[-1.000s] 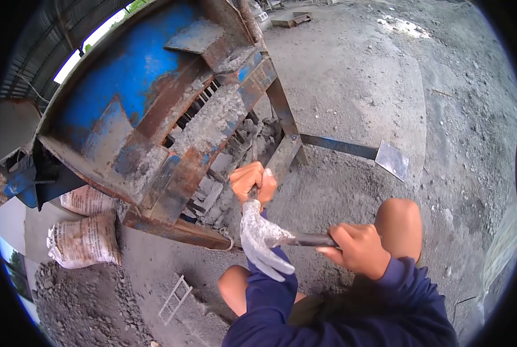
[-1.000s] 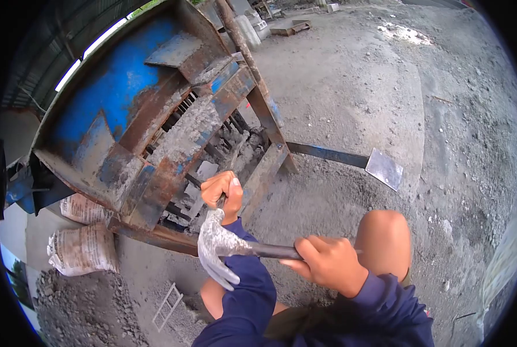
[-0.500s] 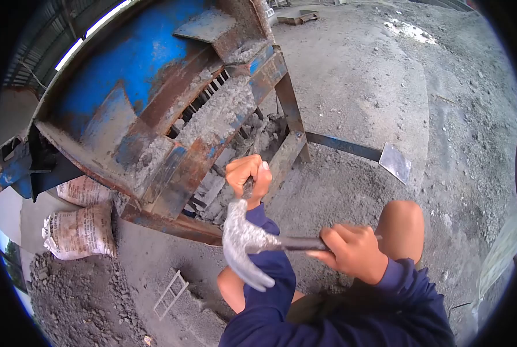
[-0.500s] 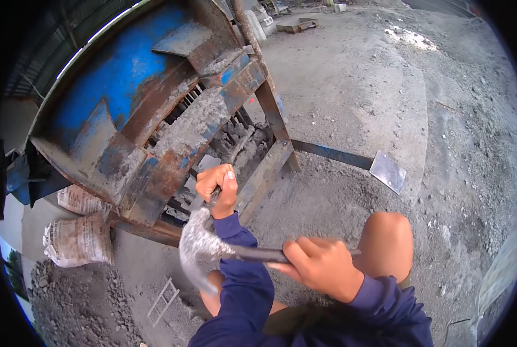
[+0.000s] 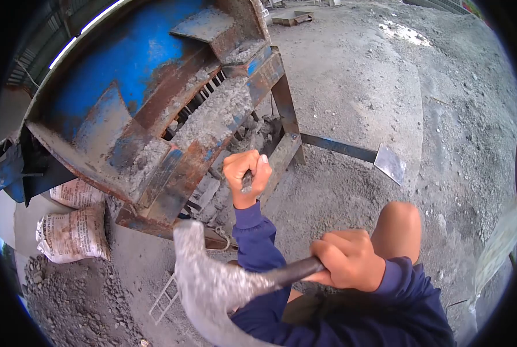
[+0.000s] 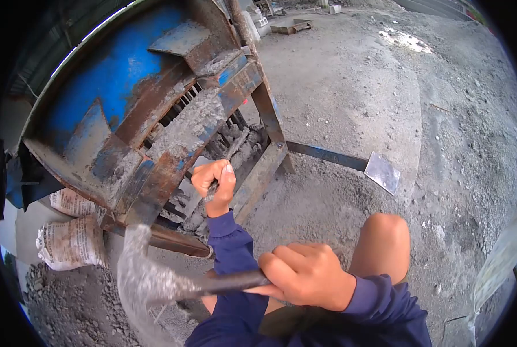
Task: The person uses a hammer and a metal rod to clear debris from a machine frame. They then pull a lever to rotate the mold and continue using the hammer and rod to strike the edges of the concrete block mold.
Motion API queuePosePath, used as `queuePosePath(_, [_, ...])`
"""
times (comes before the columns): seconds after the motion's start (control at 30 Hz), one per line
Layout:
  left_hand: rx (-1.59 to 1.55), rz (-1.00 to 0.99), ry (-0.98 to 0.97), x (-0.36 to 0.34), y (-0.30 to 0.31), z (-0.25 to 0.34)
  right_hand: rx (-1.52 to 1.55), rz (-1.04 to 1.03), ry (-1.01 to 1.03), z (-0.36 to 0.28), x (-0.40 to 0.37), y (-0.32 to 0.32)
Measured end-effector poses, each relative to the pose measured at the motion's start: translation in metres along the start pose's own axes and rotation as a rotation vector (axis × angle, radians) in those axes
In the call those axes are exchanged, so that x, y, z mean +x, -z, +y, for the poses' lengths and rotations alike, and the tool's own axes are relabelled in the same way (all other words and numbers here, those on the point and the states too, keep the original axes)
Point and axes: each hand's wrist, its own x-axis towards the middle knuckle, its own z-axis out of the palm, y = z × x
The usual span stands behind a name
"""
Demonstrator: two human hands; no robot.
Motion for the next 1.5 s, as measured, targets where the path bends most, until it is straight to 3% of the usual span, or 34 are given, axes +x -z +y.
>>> queuePosePath(0.13, [-0.059,-0.028,0.067,0.007,0.01,0.008,-0.005,0.031,-0.013,0.014,-0.004,-0.018])
queuePosePath(0.17, [0.379,0.283,-0.09,0.001,-0.007,0.014,-0.076,-0.027,-0.162,0.019,-0.005,-0.024])
queuePosePath(0.2, [0.134,0.034,-0.008,0.004,0.008,0.014,-0.151,-0.075,-0.314,0.022,-0.003,-0.025])
queuePosePath(0.27, [-0.07,-0.035,0.175,0.0,0.012,0.008,-0.116,-0.021,-0.28,0.017,0.004,-0.021])
queuePosePath(0.33, [-0.002,0.077,0.011,0.001,-0.006,0.004,0.017,0.078,-0.086,0.0,0.009,-0.017])
queuePosePath(0.47, [0.043,0.026,0.015,0.012,-0.007,0.005,0.165,0.109,-0.038,-0.011,0.018,-0.011])
queuePosePath(0.63, [-0.001,0.119,0.134,0.05,-0.017,0.016,0.172,0.115,-0.256,0.011,0.03,-0.008])
queuePosePath(0.67, [0.037,0.075,0.035,0.033,-0.004,-0.036,0.168,0.116,-0.235,0.014,0.035,-0.002])
queuePosePath(0.73, [0.246,0.152,-0.126,0.018,-0.002,-0.067,0.198,0.158,-0.266,0.017,0.038,0.014])
queuePosePath(0.83, [0.179,0.009,-0.069,0.044,-0.012,0.008,0.206,0.143,-0.297,0.012,0.041,0.038])
queuePosePath(1.07, [0.275,0.002,-0.191,0.051,-0.013,0.001,0.052,0.086,-0.261,0.017,-0.002,0.028])
queuePosePath(1.1, [0.191,0.006,-0.046,0.049,-0.013,-0.001,0.056,0.073,-0.293,0.017,-0.007,0.023])
queuePosePath(1.33, [0.122,0.052,-0.128,0.051,-0.021,0.005,-0.02,0.08,-0.266,0.022,-0.014,0.008])
queuePosePath(1.4, [0.077,0.065,-0.112,0.04,-0.027,-0.005,-0.181,0.112,-0.144,0.024,-0.008,0.005])
queuePosePath(1.47, [0.191,0.009,-0.149,0.031,-0.028,-0.028,-0.132,0.028,-0.341,0.025,-0.009,0.006])
queuePosePath(1.5, [0.048,-0.014,-0.116,0.036,-0.026,-0.011,-0.118,0.059,-0.367,0.017,-0.005,0.011])
